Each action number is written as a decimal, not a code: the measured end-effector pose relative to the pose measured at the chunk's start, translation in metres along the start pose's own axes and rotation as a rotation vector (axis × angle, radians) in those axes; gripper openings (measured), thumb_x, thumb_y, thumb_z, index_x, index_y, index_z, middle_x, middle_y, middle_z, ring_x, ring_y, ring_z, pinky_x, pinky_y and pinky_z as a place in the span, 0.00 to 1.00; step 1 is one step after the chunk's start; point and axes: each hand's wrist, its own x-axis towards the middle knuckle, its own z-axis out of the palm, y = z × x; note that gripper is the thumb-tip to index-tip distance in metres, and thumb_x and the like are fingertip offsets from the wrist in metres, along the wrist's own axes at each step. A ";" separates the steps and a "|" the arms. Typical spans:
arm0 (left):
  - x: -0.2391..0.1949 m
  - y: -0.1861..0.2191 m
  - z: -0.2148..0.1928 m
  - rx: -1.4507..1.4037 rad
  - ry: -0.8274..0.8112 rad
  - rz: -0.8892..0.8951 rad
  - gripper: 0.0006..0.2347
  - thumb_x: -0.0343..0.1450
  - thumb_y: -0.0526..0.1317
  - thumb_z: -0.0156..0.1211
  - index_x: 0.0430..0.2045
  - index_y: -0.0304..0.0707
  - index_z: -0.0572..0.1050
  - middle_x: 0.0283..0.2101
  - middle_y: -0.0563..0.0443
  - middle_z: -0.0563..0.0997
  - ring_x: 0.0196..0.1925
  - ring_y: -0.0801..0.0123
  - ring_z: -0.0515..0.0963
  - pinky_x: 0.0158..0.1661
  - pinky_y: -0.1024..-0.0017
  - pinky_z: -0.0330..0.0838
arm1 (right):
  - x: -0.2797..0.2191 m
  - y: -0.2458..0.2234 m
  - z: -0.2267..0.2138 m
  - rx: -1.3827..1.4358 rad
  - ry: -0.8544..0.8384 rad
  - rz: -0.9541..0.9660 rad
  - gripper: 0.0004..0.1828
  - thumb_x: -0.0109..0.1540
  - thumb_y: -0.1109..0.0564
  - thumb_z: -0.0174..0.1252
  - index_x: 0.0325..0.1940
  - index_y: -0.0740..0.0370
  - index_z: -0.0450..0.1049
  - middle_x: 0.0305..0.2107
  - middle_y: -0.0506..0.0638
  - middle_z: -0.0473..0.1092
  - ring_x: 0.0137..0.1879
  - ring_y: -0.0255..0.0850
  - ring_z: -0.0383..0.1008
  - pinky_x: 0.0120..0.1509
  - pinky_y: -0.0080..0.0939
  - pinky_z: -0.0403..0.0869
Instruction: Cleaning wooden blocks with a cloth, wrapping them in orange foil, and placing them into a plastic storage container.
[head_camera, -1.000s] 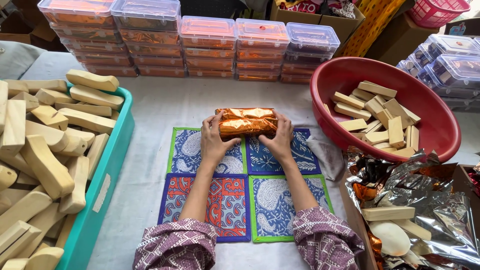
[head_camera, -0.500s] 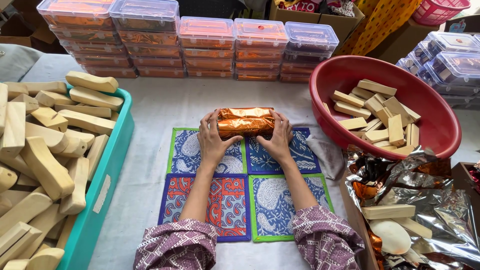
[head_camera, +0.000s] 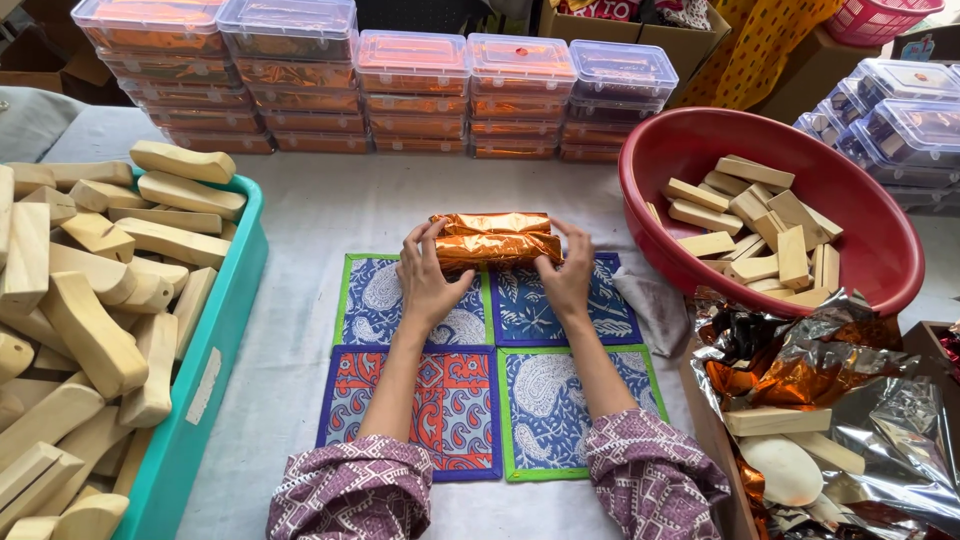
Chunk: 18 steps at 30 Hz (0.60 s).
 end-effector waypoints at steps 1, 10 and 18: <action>-0.001 0.000 0.000 0.000 0.001 -0.001 0.42 0.57 0.42 0.77 0.67 0.53 0.55 0.65 0.48 0.57 0.69 0.57 0.62 0.65 0.53 0.57 | 0.000 -0.002 -0.002 0.000 -0.001 -0.001 0.34 0.54 0.61 0.58 0.66 0.53 0.68 0.58 0.52 0.65 0.70 0.47 0.61 0.77 0.48 0.58; -0.006 0.006 0.012 0.203 0.197 0.555 0.22 0.72 0.55 0.65 0.59 0.50 0.73 0.65 0.47 0.68 0.70 0.64 0.63 0.70 0.53 0.52 | -0.003 -0.011 -0.006 -0.202 0.153 -0.046 0.10 0.62 0.60 0.52 0.39 0.55 0.81 0.44 0.51 0.69 0.57 0.46 0.66 0.69 0.48 0.64; -0.011 0.004 0.017 0.305 0.076 0.521 0.20 0.72 0.55 0.61 0.57 0.52 0.76 0.63 0.58 0.74 0.67 0.68 0.67 0.70 0.50 0.47 | 0.001 0.015 -0.005 -0.250 0.185 0.166 0.20 0.68 0.49 0.51 0.61 0.57 0.75 0.48 0.53 0.71 0.55 0.48 0.67 0.63 0.50 0.64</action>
